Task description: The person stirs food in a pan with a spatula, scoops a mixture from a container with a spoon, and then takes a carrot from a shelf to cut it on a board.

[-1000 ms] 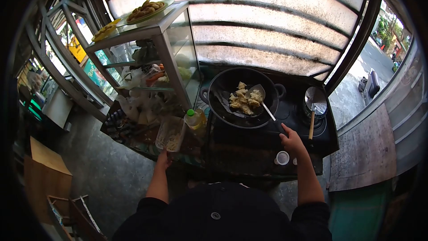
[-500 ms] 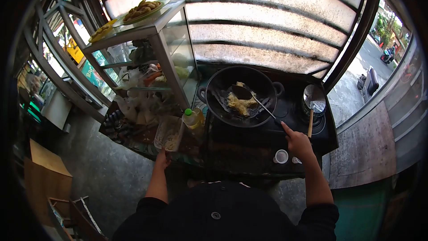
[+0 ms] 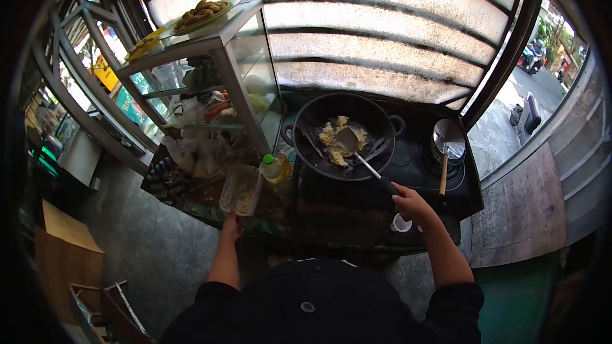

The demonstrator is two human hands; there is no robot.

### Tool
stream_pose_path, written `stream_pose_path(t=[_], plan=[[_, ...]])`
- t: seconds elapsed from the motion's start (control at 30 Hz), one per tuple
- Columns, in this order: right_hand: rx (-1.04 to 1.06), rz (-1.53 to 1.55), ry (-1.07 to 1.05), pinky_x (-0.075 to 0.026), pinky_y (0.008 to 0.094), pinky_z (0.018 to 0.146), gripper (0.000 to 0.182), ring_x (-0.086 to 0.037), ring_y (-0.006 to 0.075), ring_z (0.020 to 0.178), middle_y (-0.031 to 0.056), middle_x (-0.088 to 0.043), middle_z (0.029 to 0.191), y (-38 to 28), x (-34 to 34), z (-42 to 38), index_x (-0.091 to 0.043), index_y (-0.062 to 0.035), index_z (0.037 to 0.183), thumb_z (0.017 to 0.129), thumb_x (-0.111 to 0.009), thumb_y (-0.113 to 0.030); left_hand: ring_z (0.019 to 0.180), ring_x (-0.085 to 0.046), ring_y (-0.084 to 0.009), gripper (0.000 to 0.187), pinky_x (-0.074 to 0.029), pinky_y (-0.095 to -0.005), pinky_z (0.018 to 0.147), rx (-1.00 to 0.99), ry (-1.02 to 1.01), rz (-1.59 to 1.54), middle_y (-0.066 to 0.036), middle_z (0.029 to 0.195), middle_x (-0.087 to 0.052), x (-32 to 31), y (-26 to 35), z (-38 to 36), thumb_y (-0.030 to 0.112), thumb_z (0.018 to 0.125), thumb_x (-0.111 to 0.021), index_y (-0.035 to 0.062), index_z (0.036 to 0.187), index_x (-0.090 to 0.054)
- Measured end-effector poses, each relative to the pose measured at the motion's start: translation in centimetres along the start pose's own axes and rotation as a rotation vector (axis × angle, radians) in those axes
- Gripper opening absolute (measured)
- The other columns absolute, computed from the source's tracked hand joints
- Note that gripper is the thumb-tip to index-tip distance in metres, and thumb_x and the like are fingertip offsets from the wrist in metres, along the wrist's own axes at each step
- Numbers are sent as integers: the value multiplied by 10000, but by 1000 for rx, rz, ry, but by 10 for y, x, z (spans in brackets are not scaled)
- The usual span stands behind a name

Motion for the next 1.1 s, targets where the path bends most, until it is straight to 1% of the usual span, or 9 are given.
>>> stream_pose_path(t=[0.07,0.23,0.33,0.4,0.5,0.73,0.83,0.9,1.1], plan=[[-138,626,-218,-248,151,389,469,-302,26,494,-57,-337,645,13,-7,5,-351,-120,1346,893,-465,-81,629,-544,-136,443,-411,-284,532,14,-15,18,7,800,-507,-1,2,-3,574,862,-415,144,905,-514],[-80,576,-169,-247,147,396,471,-285,22,491,-69,-311,618,-5,-10,-8,-349,-118,1348,892,-457,-72,628,-543,-136,459,-415,-288,538,17,-13,13,9,804,-510,0,0,-1,588,856,-414,144,898,-520],[126,99,21,-359,248,425,491,-465,136,496,46,-492,621,-7,4,2,-357,-118,1347,874,-487,-118,636,-543,-140,466,-415,-291,549,10,-17,27,12,811,-512,0,1,-3,596,851,-413,146,910,-520],[521,-611,348,-466,349,656,532,-609,356,768,219,-624,828,-35,6,-7,-353,-93,1338,835,-522,-138,644,-543,-141,468,-415,-293,557,5,-23,35,15,816,-513,-1,3,-3,599,849,-414,149,920,-520],[276,-543,297,-414,381,845,536,-508,444,997,288,-560,1028,-48,-8,-17,-370,-80,1320,815,-535,-145,659,-542,-146,463,-414,-297,572,11,-14,33,20,829,-515,-1,2,-2,600,846,-419,158,940,-516],[355,-375,262,-422,410,841,503,-523,427,995,275,-558,1060,-38,-11,-4,-388,-67,1308,825,-515,-131,653,-539,-150,458,-407,-299,556,4,-26,13,18,834,-513,1,-2,4,596,851,-412,160,947,-512],[88,-188,165,-425,428,835,494,-537,420,972,274,-575,1009,-35,-20,-8,-396,-60,1301,825,-508,-129,643,-539,-152,460,-406,-297,545,19,-22,17,15,833,-513,1,-2,5,597,853,-404,158,936,-514],[410,-566,344,-440,456,792,501,-571,408,898,274,-591,929,-42,-21,-8,-383,-84,1313,829,-497,-145,639,-539,-153,461,-406,-296,541,23,-19,17,14,834,-513,0,-2,3,598,854,-401,158,931,-515],[102,-842,307,-455,500,720,540,-601,404,747,251,-610,787,-56,-54,-22,-327,-146,1347,832,-485,-182,654,-535,-150,468,-408,-297,560,14,-13,10,13,825,-511,-1,0,0,601,853,-401,151,909,-517]])
Point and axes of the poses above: each hand's wrist, its own z-axis towards the middle knuckle, its own x-axis out of the back of the hand, y = z × x, the point moved 7 cm from there along z, towards the middle knuckle
